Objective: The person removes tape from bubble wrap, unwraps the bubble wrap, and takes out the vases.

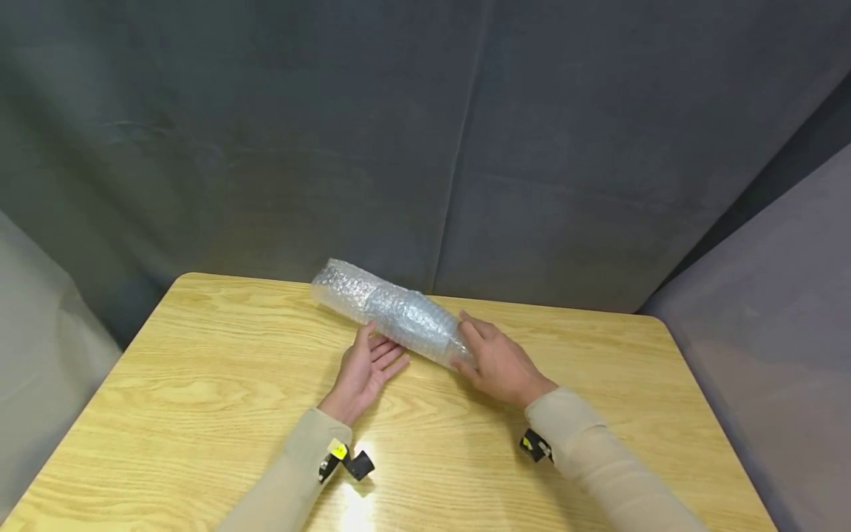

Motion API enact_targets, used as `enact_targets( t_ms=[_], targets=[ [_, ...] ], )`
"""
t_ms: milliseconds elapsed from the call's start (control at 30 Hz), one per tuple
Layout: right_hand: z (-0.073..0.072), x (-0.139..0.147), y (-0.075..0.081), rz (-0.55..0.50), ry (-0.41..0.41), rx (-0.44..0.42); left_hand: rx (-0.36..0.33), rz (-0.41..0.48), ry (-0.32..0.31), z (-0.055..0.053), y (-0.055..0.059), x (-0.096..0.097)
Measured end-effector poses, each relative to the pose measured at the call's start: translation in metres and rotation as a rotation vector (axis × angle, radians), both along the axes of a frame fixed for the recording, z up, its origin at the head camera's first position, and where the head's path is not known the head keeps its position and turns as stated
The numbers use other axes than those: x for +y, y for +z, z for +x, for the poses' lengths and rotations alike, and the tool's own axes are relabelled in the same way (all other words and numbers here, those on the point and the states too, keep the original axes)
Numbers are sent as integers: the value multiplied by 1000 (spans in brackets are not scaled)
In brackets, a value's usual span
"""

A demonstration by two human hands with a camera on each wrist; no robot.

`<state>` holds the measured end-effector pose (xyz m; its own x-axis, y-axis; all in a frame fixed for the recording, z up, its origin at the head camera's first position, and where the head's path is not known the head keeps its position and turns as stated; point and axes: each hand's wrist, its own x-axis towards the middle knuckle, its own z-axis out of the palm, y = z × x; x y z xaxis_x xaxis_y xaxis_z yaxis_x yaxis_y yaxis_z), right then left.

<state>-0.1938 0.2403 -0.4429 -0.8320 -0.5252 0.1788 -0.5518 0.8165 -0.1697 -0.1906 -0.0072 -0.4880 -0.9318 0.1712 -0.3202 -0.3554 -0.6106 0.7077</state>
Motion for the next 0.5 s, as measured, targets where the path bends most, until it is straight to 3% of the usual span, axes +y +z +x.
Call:
enact_targets(
  t_ms=[500],
  targets=[
    [10, -9, 0, -9, -2, 1, 22, 5, 30, -1, -2, 0]
  ],
)
